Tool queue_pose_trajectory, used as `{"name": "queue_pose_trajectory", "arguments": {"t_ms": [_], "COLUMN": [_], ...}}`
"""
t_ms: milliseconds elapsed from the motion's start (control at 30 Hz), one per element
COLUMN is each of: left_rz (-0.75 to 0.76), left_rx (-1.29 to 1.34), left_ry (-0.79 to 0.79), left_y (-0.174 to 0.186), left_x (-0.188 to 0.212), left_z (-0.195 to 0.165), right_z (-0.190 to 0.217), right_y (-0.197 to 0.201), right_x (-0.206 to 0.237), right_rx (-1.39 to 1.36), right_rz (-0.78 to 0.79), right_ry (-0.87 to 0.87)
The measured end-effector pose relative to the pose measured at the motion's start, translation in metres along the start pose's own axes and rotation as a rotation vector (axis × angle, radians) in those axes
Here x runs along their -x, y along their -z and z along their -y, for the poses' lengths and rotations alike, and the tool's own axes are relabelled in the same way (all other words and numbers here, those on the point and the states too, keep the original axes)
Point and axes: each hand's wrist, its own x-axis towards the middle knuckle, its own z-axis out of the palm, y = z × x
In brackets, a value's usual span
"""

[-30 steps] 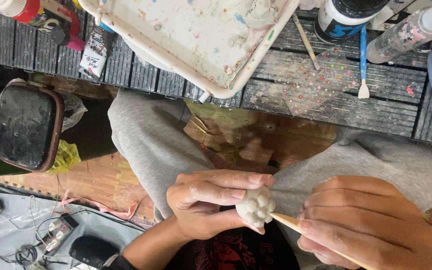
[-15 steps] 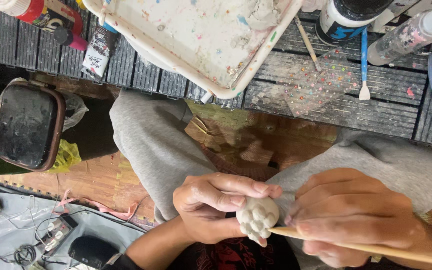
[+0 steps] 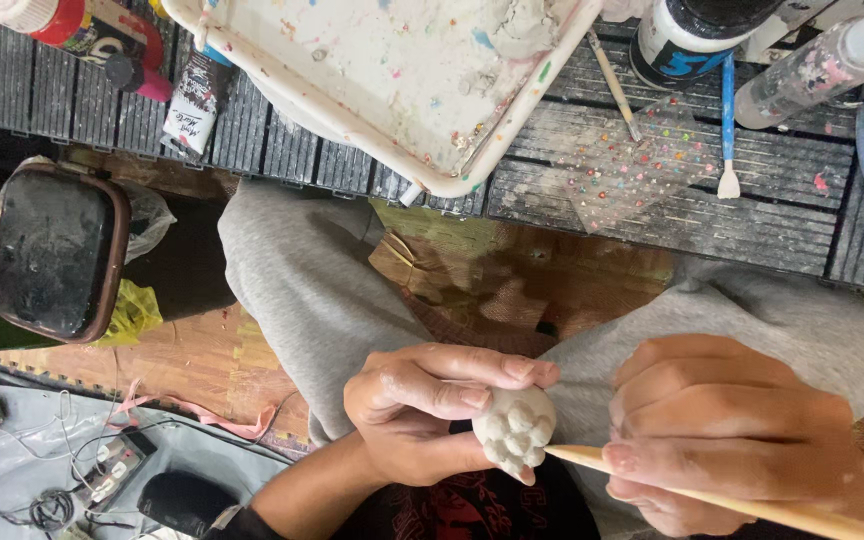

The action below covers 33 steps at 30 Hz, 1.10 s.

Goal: The person shapes a small lump of gray clay using a wooden sculpting tool and their fingers. They repeatedly press, carve, and smooth the clay to form a rounded object with textured details.

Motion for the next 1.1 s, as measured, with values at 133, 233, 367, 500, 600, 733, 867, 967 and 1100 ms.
{"name": "queue_pose_trajectory", "arguments": {"t_ms": [133, 233, 367, 500, 600, 733, 867, 967, 1100], "left_rz": [0.007, 0.027, 0.084, 0.12, 0.106, 0.126, 0.125, 0.132, 0.148], "left_rx": [0.004, -0.054, -0.156, -0.187, -0.158, -0.208, -0.207, -0.202, -0.199], "left_ry": [-0.012, -0.007, 0.001, 0.022, 0.072, 0.083, 0.076, 0.077, 0.084], "left_y": [0.0, 0.002, 0.007, 0.009, 0.008, 0.009, 0.008, 0.009, 0.011], "left_x": [-0.002, -0.003, -0.006, -0.009, -0.009, -0.01, -0.01, -0.011, -0.012], "left_z": [0.0, -0.004, -0.008, -0.01, -0.011, -0.013, -0.012, -0.013, -0.014], "right_z": [-0.003, 0.0, 0.014, 0.013, 0.01, 0.011, 0.018, 0.02, 0.016], "right_y": [0.003, 0.004, 0.01, -0.005, -0.01, -0.006, -0.005, -0.007, -0.008], "right_x": [-0.007, -0.022, -0.032, -0.013, 0.004, 0.01, -0.001, -0.008, -0.01], "right_rx": [0.033, -0.007, -0.081, -0.035, -0.043, -0.029, -0.024, -0.036, -0.02], "right_rz": [0.046, 0.012, 0.076, -0.153, -0.241, -0.16, -0.136, -0.121, -0.135], "right_ry": [0.053, 0.073, -0.097, -0.142, -0.156, -0.132, -0.224, -0.239, -0.225]}}
